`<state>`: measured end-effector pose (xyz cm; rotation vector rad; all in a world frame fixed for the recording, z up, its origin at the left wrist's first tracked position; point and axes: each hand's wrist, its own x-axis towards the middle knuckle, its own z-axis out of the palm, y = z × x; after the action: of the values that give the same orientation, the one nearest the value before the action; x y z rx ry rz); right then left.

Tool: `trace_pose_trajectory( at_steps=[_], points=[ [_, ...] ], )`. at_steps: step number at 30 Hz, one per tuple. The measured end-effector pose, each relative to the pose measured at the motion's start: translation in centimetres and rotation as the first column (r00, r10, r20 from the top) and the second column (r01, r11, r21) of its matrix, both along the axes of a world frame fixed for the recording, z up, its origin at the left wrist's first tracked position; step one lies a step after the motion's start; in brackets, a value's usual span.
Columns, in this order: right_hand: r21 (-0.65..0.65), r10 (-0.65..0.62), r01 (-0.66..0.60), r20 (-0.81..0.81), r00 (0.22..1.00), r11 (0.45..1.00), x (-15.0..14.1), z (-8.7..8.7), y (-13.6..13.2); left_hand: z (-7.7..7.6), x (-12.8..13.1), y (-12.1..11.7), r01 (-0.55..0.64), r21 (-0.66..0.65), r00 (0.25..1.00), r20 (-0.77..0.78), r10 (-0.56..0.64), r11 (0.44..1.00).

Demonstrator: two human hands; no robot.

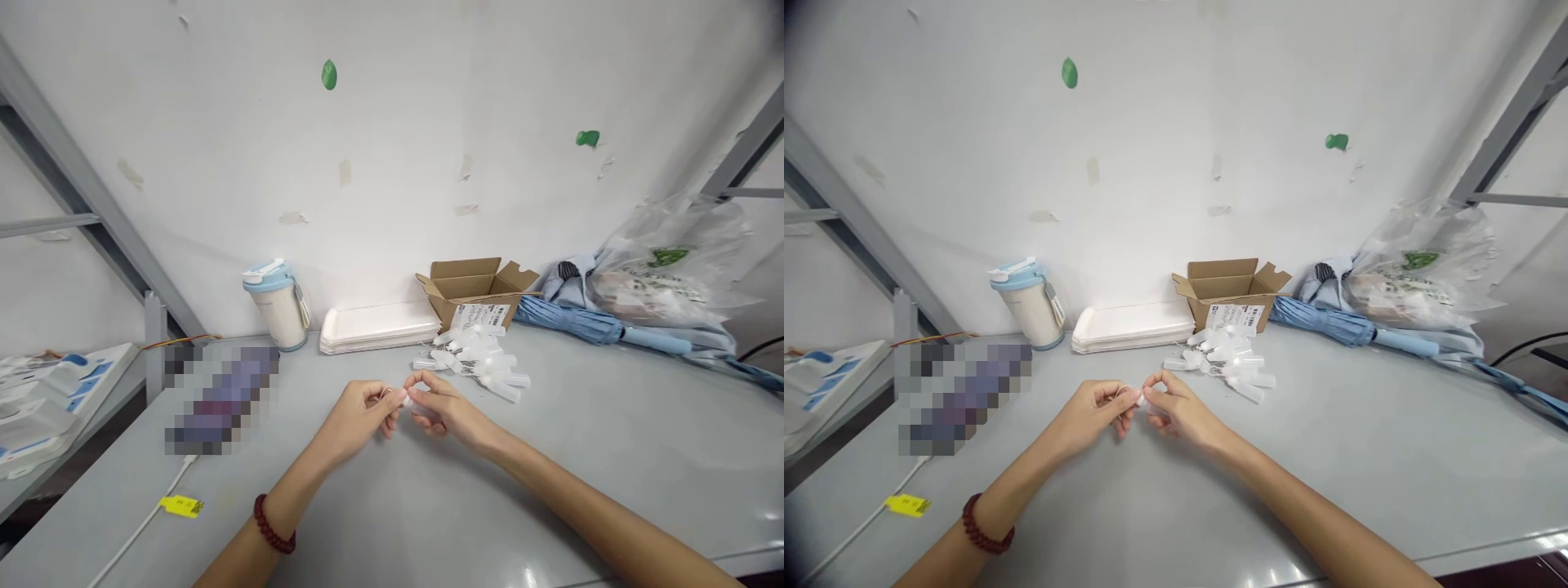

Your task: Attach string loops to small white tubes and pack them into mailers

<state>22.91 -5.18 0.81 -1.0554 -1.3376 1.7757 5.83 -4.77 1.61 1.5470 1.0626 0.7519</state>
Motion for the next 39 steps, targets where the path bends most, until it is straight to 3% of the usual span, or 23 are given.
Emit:
trace_pose_trajectory(
  at_steps=[5,10,12,14,17,20,22,24,25,28,30,35,39],
  points=[
    [0.006,-0.022,0.022,-0.025,0.999,1.0,0.1,-0.3,0.1,0.3,0.0,-0.3,0.101,0.174,0.995,-0.024,-0.099,0.98],
    [0.065,-0.046,0.044,0.04,0.998,0.997,-0.3,-0.2,0.0,0.0,0.1,-0.3,0.106,0.096,0.994,-0.046,-0.102,0.99],
    [0.055,-0.053,0.051,0.042,0.998,0.997,-0.3,-0.1,0.0,-0.3,0.2,-0.3,0.072,0.122,0.994,-0.095,-0.061,0.99],
    [-0.038,-0.02,0.021,0.021,1.0,0.999,0.1,0.0,0.1,-0.5,0.4,-0.5,0.06,0.244,0.989,-0.144,-0.025,0.968],
    [-0.247,0.124,-0.134,-0.053,0.991,0.96,0.9,0.2,0.3,-0.4,0.6,-0.7,0.094,0.421,0.984,-0.174,-0.021,0.902],
    [-0.324,0.214,-0.24,-0.114,0.97,0.915,1.4,0.4,0.5,-0.3,0.5,-0.9,0.109,0.392,0.982,-0.183,-0.039,0.914],
    [-0.232,0.174,-0.185,-0.065,0.983,0.955,1.4,0.5,0.3,-0.3,0.5,-0.8,0.076,0.274,0.988,-0.152,-0.035,0.959],
    [0.005,0.062,-0.062,0.056,0.997,0.998,1.2,0.5,0.1,-0.4,0.4,-0.5,0.028,0.135,0.997,-0.079,-0.018,0.99],
    [0.165,-0.009,-0.012,0.125,0.992,0.986,1.1,0.5,0.0,-0.5,0.3,-0.3,0.007,0.071,0.999,-0.036,-0.004,0.997],
    [0.531,-0.173,-0.003,0.281,0.944,0.847,0.9,0.2,-0.1,-0.5,0.2,0.1,-0.004,-0.036,0.997,0.081,0.007,0.999],
    [0.564,-0.185,-0.013,0.293,0.938,0.826,0.8,-0.1,0.0,-0.4,0.2,0.1,0.007,0.004,0.994,0.11,-0.007,1.0],
    [0.364,-0.031,-0.019,0.13,0.991,0.931,0.8,-0.5,0.2,-0.3,0.2,-0.2,0.007,0.155,0.994,0.104,-0.024,0.988],
    [0.471,-0.097,-0.021,0.224,0.97,0.882,0.9,-0.1,0.1,-0.2,0.2,-0.1,-0.004,0.16,0.998,0.065,-0.006,0.987]
  ],
)
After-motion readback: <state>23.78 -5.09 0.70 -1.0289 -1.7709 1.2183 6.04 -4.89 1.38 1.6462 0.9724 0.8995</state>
